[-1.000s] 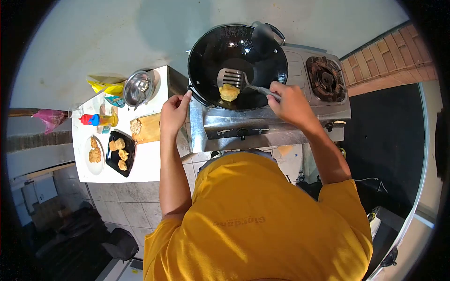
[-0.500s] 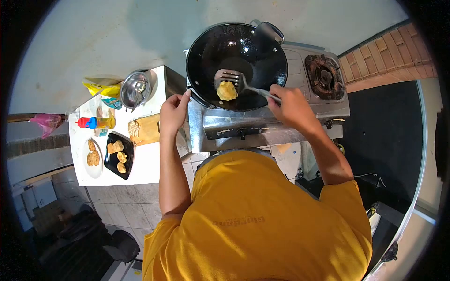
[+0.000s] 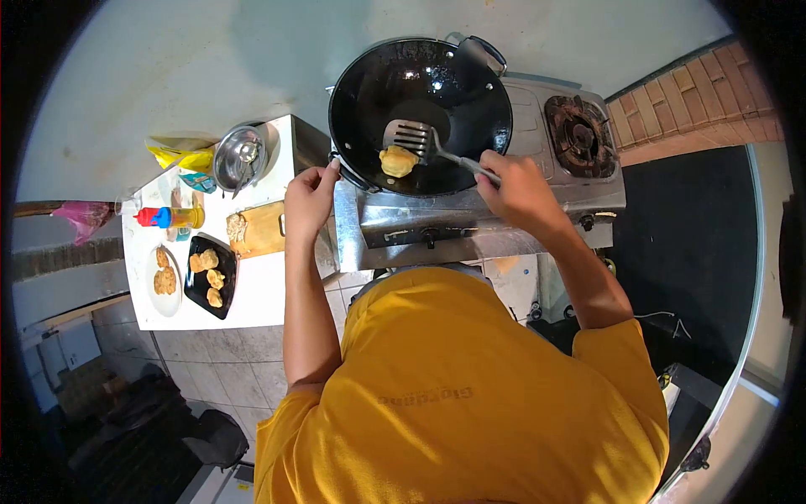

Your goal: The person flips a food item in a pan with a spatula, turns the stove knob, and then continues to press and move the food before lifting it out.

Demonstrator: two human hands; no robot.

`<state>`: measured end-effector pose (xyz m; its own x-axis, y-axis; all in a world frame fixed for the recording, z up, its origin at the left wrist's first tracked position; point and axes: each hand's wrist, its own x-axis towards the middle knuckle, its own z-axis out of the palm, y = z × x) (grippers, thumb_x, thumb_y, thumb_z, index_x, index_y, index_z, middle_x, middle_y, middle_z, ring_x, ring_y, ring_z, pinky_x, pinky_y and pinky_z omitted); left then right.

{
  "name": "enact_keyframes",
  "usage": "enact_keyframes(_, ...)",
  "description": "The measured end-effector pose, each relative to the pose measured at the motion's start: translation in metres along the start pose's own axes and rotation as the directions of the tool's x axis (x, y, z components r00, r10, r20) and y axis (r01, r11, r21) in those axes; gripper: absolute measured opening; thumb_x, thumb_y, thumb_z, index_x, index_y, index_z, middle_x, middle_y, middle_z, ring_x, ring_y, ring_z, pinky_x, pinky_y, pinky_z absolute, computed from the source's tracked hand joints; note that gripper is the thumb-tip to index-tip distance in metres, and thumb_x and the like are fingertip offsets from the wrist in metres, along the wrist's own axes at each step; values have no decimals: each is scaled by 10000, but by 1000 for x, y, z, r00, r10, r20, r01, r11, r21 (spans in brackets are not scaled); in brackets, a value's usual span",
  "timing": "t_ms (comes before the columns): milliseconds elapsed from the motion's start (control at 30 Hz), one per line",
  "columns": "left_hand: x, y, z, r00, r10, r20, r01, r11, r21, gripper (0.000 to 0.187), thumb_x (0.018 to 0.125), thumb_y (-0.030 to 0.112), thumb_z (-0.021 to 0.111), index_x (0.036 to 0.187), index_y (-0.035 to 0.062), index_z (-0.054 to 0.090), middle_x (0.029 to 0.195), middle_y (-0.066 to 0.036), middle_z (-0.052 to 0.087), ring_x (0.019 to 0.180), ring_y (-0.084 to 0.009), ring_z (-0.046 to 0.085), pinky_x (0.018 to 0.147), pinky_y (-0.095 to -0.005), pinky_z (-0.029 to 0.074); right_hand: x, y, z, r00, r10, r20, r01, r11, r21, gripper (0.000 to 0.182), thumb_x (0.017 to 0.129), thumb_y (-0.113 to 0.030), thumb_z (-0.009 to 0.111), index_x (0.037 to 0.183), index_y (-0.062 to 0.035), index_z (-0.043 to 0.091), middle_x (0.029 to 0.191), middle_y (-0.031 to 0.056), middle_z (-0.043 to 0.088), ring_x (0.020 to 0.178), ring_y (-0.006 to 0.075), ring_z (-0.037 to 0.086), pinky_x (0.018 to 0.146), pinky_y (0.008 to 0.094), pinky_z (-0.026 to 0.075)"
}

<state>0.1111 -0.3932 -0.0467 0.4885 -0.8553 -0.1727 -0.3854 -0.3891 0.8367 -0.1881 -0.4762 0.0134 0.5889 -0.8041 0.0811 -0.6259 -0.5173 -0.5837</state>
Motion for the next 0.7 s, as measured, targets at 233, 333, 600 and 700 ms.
enact_keyframes(233,0,-3,3,1000,9,-18,-9,1000,-24,403,881,366,621,804,-26,673,576,-69,560,543,-109,471,540,-270,401,1,-1,-1,999,-27,23,27,1000,1,114,804,-87,591,821,-9,511,677,215,585,668,427,583,592,483,449)
enact_keyframes(333,-2,1,1,1000,-13,-28,12,1000,-15,405,882,364,620,801,-30,670,581,-73,563,548,-112,475,546,-274,406,-1,0,-1,999,-16,37,16,1000,-5,111,805,-83,589,822,-6,511,673,216,579,667,431,578,590,486,446)
enact_keyframes(600,-1,2,4,1000,-9,-16,9,1000,-18,413,883,362,620,790,-38,661,585,-73,568,551,-112,473,549,-274,408,1,-1,-4,999,11,49,-11,1000,-5,109,812,-93,588,829,-7,523,674,217,587,660,427,582,591,471,452)
enact_keyframes(700,-1,1,4,1000,-10,-16,10,1000,-22,411,882,359,622,787,-39,660,586,-68,568,554,-108,470,552,-270,407,1,0,-4,998,17,54,-20,998,55,96,798,-82,617,843,-28,552,670,208,585,627,419,563,562,432,442)
